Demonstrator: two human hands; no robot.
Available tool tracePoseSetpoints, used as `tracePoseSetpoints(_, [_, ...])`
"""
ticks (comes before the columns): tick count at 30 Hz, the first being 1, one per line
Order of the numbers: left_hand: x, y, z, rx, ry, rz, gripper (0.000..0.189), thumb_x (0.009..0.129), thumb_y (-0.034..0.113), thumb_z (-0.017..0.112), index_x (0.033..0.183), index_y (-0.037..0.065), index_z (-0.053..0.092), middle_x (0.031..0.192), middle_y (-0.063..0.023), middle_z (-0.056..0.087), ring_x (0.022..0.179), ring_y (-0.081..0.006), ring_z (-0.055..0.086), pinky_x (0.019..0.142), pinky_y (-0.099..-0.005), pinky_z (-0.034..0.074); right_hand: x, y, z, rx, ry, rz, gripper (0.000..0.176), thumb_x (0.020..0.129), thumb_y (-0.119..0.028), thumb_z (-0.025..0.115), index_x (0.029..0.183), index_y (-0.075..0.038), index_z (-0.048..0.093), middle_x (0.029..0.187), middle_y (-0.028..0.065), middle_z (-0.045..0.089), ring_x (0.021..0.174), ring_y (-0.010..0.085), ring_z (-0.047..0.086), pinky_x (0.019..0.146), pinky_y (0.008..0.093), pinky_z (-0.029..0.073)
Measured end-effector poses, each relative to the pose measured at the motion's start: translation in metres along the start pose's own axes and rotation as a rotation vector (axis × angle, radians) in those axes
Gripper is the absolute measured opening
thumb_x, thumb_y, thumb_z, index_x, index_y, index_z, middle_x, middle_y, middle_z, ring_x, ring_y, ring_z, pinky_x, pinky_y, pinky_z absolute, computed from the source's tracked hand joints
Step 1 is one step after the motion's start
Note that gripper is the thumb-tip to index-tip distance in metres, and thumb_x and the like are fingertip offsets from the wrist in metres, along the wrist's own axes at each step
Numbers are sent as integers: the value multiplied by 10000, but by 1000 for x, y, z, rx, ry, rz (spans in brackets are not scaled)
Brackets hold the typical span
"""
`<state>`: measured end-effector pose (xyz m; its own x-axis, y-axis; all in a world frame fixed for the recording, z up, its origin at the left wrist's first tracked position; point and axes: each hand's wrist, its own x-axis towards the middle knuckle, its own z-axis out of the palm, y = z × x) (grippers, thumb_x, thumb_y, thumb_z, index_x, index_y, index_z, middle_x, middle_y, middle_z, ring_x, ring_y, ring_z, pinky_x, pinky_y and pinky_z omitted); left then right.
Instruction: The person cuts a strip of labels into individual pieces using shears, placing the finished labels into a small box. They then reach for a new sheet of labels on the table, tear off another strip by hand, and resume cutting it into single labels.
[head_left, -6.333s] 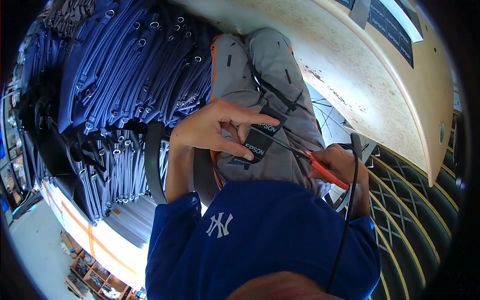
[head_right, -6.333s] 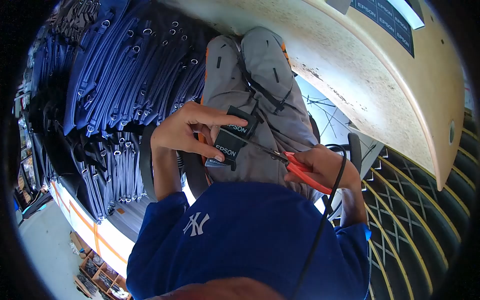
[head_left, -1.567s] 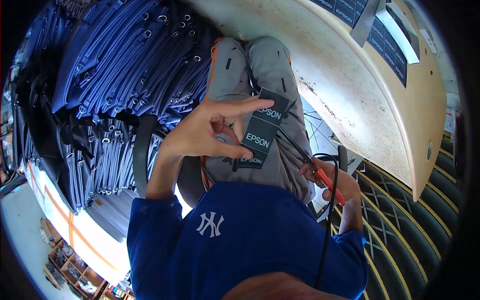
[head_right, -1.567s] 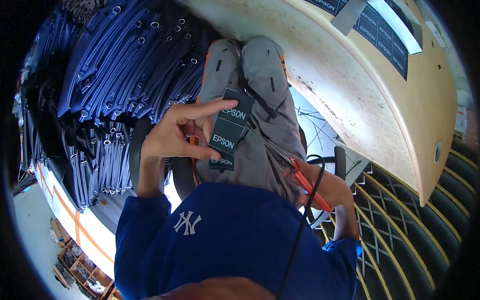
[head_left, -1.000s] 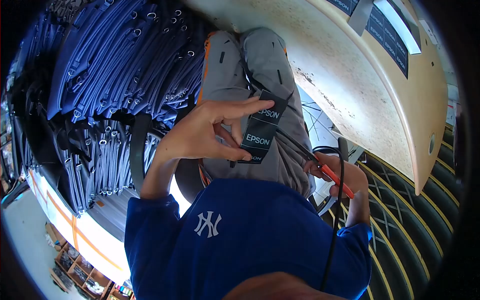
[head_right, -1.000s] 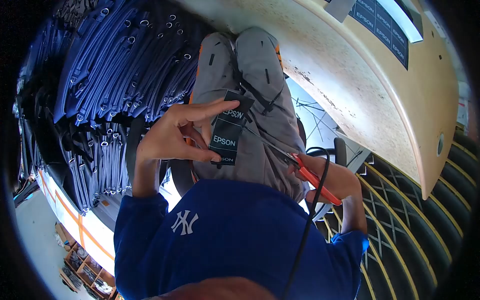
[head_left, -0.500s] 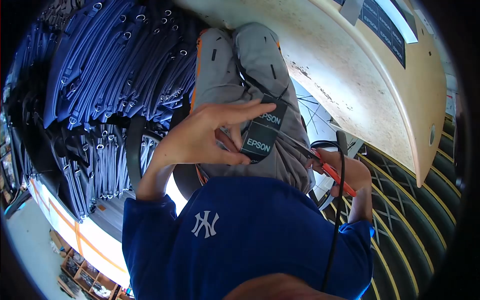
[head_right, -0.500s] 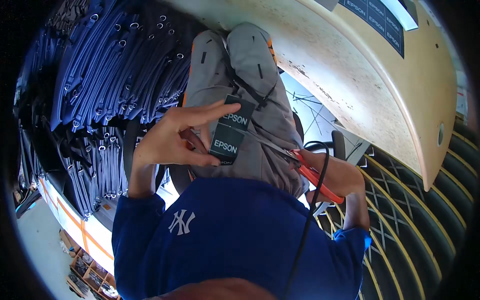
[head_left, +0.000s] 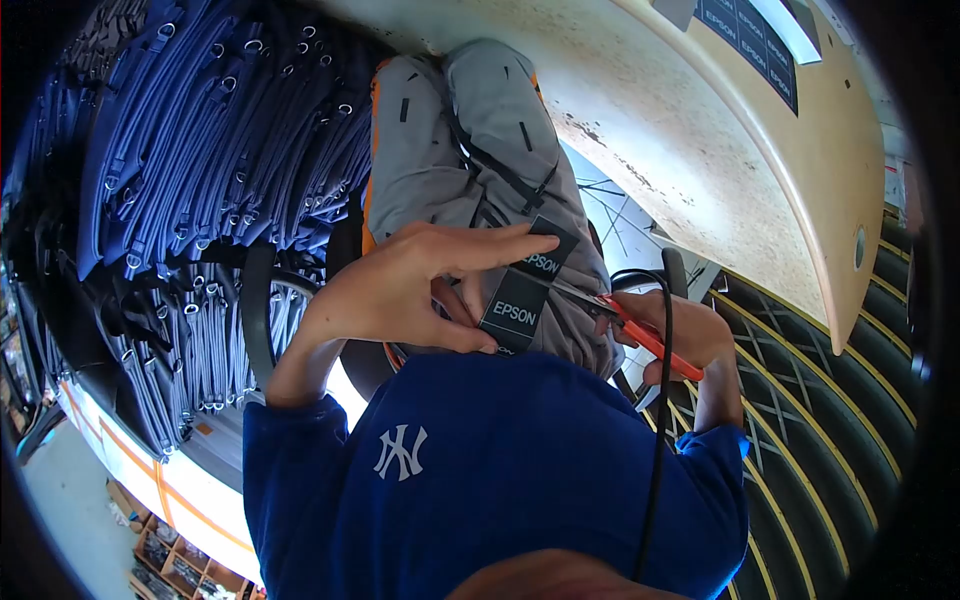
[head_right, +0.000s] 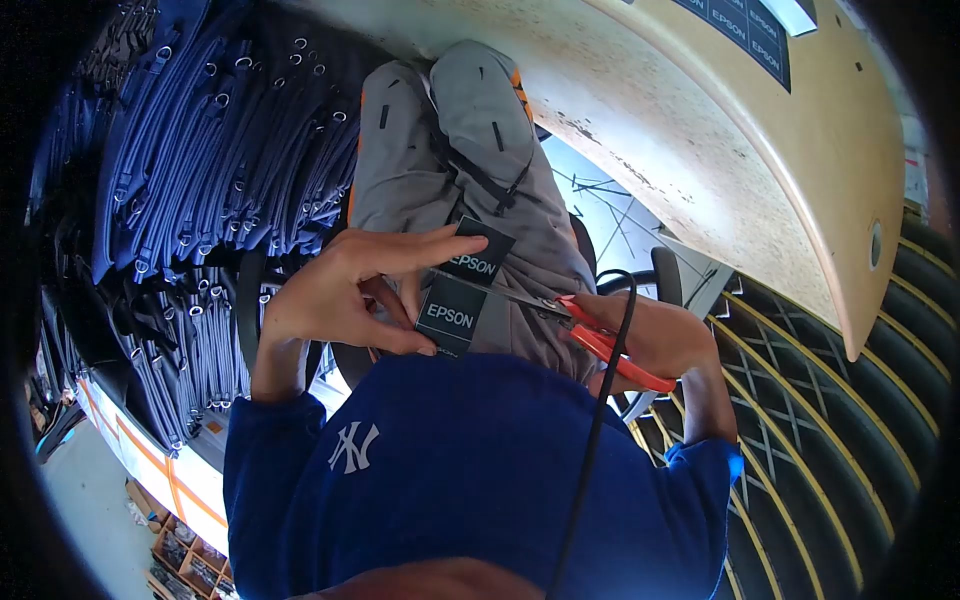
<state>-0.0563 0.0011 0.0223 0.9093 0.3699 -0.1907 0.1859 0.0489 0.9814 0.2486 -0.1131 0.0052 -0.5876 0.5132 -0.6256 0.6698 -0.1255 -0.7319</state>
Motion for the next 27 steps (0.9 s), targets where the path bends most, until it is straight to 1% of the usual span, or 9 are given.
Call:
tracePoseSetpoints(7, [1,-5,0,0,15,26,828,603,-44,774,1348,66,431,542,-18,601,567,-58,609,842,-234,507,1,0,2,-41,-55,109,573,756,-477,685,1179,-110,562,908,115,625,852,282,613,716,375,473])
tracePoseSetpoints(10, [1,-8,-1,-16,9,24,837,601,-43,778,1353,70,428,529,-9,586,558,-44,593,836,-222,500,3,-16,3,-100,-5,220,529,757,-485,681,1107,-96,607,837,115,626,775,277,615,667,365,475])
tracePoseSetpoints(13, [1,-12,-2,-71,11,-4,842,593,-42,783,1350,70,433,528,2,573,540,-27,567,810,-195,492,2,-17,1,-93,17,243,537,750,-503,682,1058,-67,624,779,120,618,720,270,609,629,356,469])
tracePoseSetpoints(16, [0,-12,-6,-38,48,71,842,588,-40,791,1346,57,438,530,13,557,518,-3,527,680,-152,484,3,-11,0,-63,-16,176,541,766,-510,662,1018,-33,623,726,118,597,713,262,611,622,355,463])
tracePoseSetpoints(18, [-1,0,-12,-51,27,-100,833,637,-50,761,1375,76,396,621,-57,636,750,-94,650,634,-202,523,-1,1,7,45,2,197,626,733,-571,660,1021,-18,608,754,128,595,737,277,608,645,365,462])
tracePoseSetpoints(22, [-2,-8,-18,-176,86,-70,838,643,-66,759,1381,75,387,639,-37,635,588,-26,582,587,-180,504,-7,4,10,149,43,144,753,674,-659,655,1038,-3,580,801,143,592,777,302,602,682,383,460])
tracePoseSetpoints(25, [-1,-18,-23,-294,142,-119,886,612,-113,767,1383,5,347,851,-62,682,717,-52,625,607,-160,500,-11,1,9,140,89,44,820,636,-699,652,1061,-3,561,831,150,590,801,317,597,702,393,456])
tracePoseSetpoints(26, [-1,-17,-28,-270,88,-179,885,617,-139,744,1385,-5,327,1035,-121,659,856,-118,646,709,-208,542,-12,0,9,138,104,12,842,624,-712,651,1068,-3,554,841,152,589,810,322,595,709,396,455])
tracePoseSetpoints(27, [-1,-18,-27,-270,88,-180,885,617,-139,744,1385,-5,327,1035,-121,659,856,-118,646,709,-208,542,-13,-1,8,137,120,-20,865,611,-726,650,1075,-3,548,851,154,588,818,327,594,715,400,454])
